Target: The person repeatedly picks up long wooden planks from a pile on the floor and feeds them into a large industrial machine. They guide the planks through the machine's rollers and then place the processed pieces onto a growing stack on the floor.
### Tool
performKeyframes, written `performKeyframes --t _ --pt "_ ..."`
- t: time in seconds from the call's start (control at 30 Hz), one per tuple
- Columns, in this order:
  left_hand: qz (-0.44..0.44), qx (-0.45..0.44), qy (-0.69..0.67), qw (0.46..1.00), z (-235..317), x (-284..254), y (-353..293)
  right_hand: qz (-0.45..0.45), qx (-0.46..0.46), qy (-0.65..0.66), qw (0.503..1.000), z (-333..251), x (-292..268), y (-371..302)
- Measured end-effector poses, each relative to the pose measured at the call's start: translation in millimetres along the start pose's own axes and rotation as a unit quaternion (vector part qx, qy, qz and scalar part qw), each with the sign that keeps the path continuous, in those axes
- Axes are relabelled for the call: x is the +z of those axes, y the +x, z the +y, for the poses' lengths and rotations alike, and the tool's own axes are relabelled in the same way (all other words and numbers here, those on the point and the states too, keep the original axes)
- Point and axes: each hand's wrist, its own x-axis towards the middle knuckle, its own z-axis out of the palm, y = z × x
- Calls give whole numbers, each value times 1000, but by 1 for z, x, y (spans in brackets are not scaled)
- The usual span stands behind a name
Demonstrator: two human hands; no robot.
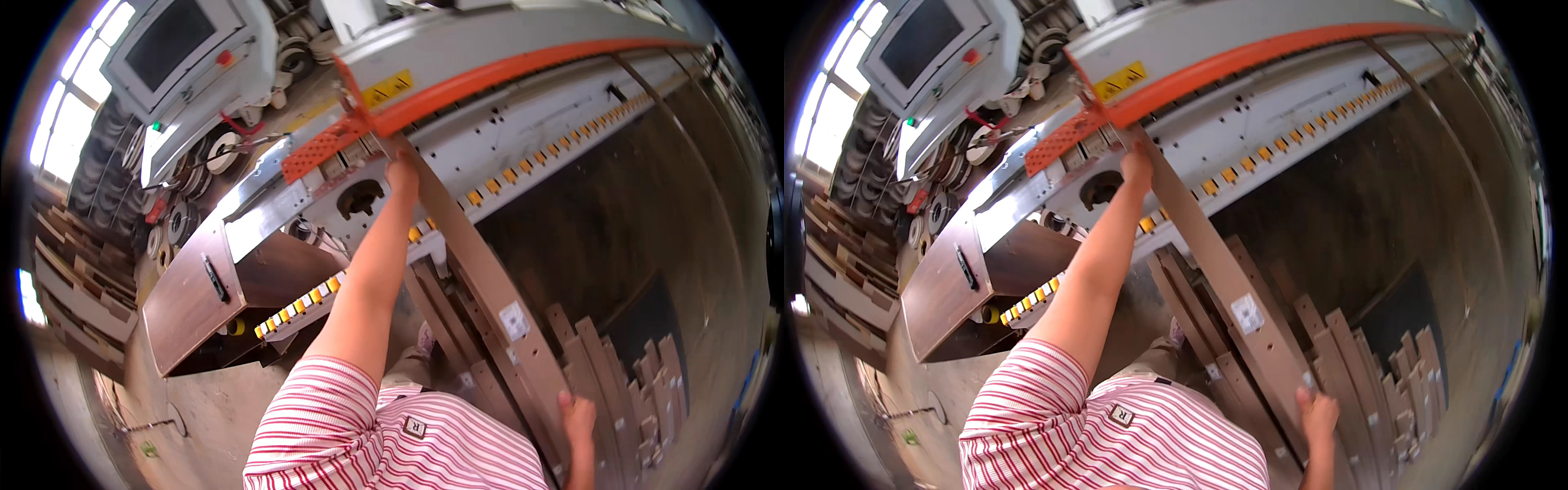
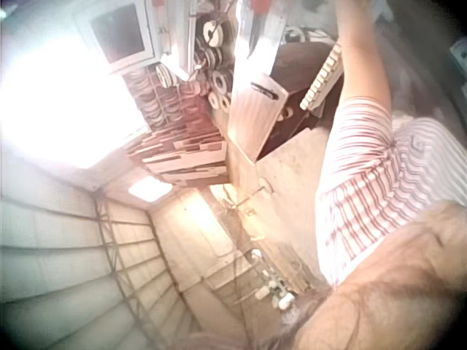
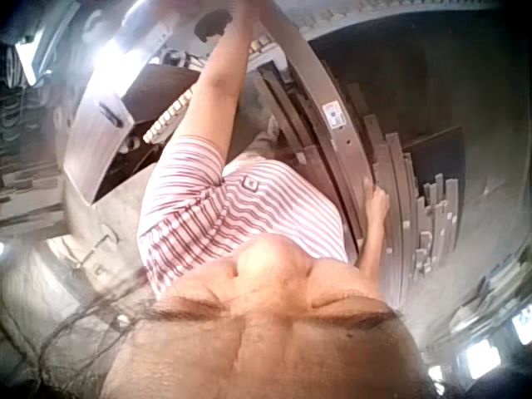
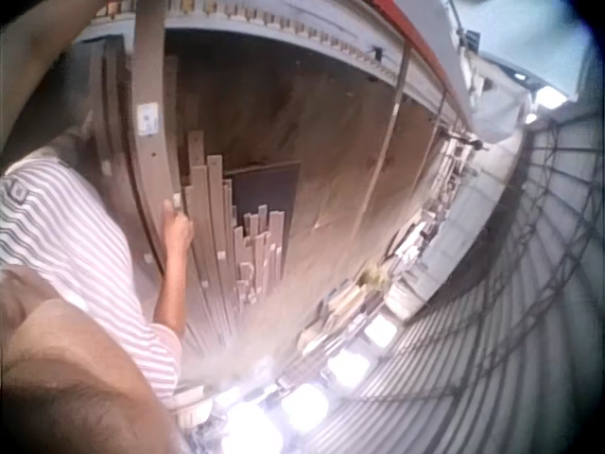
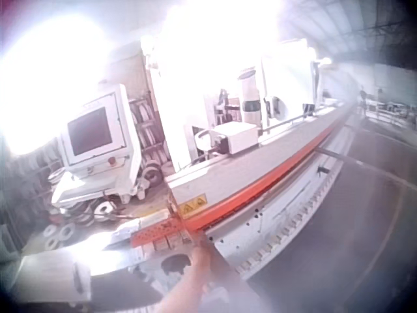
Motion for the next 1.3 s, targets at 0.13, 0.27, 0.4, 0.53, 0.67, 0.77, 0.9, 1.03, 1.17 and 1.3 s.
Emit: performKeyframes --t 0.13,0.27,0.4,0.53,0.67,0.77,0.9,1.03,1.17,1.3 --pt "-158 -4 -17 987 15 8 1 73 54 73 993 -12 -5 19" --pt "-188 130 -14 973 21 -40 -22 339 -139 137 920 -39 41 -11" --pt "-219 284 -109 927 37 -86 -176 91 20 205 974 -16 191 -34" --pt "-362 249 -16 898 -15 -147 -250 53 41 63 996 16 304 -30" --pt "-491 188 126 841 -61 -184 -281 31 61 -28 997 36 360 -3" --pt "-542 101 133 824 -84 -197 -287 -35 80 -44 995 44 366 14" --pt "-593 -27 151 791 -98 -197 -298 -57 51 0 997 43 314 7" --pt "-651 -84 88 749 -92 -182 -330 -88 8 211 973 27 199 -3" --pt "-655 -127 -112 737 -57 -165 -386 -91 -77 292 949 -42 86 7" --pt "-578 -236 -294 724 -21 -160 -398 -79 -162 435 882 -97 24 17"
